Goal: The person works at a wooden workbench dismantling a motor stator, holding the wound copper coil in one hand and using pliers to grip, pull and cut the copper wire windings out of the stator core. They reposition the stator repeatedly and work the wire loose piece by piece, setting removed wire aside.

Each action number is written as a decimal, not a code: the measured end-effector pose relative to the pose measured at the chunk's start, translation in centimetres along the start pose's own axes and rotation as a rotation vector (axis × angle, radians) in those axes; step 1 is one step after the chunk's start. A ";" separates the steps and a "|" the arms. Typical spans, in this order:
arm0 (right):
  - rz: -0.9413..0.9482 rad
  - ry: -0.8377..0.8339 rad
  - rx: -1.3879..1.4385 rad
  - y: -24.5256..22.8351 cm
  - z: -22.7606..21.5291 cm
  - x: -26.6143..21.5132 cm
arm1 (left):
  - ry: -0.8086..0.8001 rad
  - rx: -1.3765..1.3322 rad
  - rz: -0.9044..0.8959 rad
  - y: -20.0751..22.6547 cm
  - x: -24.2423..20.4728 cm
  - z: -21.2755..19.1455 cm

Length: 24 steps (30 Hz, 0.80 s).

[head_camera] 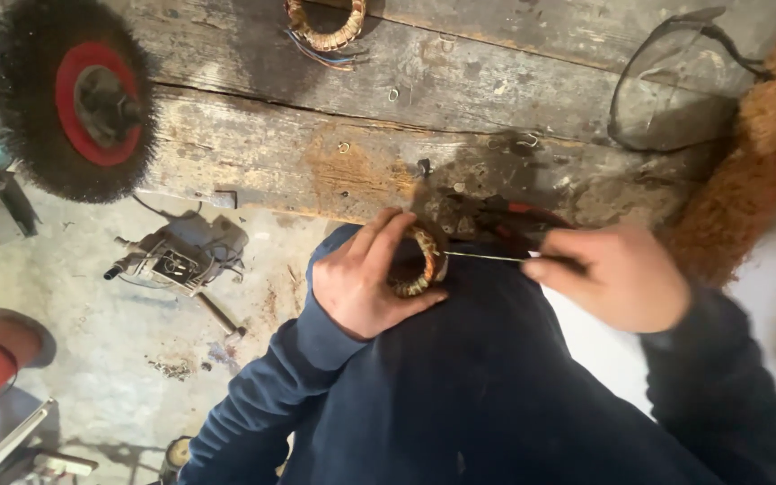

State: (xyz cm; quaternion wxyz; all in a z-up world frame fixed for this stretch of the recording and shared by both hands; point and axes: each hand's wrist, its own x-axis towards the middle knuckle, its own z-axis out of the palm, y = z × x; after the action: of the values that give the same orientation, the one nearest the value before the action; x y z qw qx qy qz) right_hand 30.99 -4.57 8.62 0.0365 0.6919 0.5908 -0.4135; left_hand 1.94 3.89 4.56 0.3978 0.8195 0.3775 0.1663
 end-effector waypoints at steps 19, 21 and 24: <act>-0.219 0.329 0.069 0.0 6.3 5.2 | 0.063 0.202 0.091 -5.3 1.5 4.1; -0.150 0.216 0.004 -1.4 6.0 5.6 | 0.084 0.101 0.075 -5.7 0.8 4.4; -0.103 0.228 0.098 -1.3 7.0 6.1 | 0.237 0.025 0.112 -5.4 -0.4 5.1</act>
State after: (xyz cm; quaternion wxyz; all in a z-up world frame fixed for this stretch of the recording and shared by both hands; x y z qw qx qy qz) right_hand 25.92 -3.17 0.83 -0.0859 0.7040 0.6051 -0.3616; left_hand 1.99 2.99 -2.83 0.3302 0.8187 0.3778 0.2793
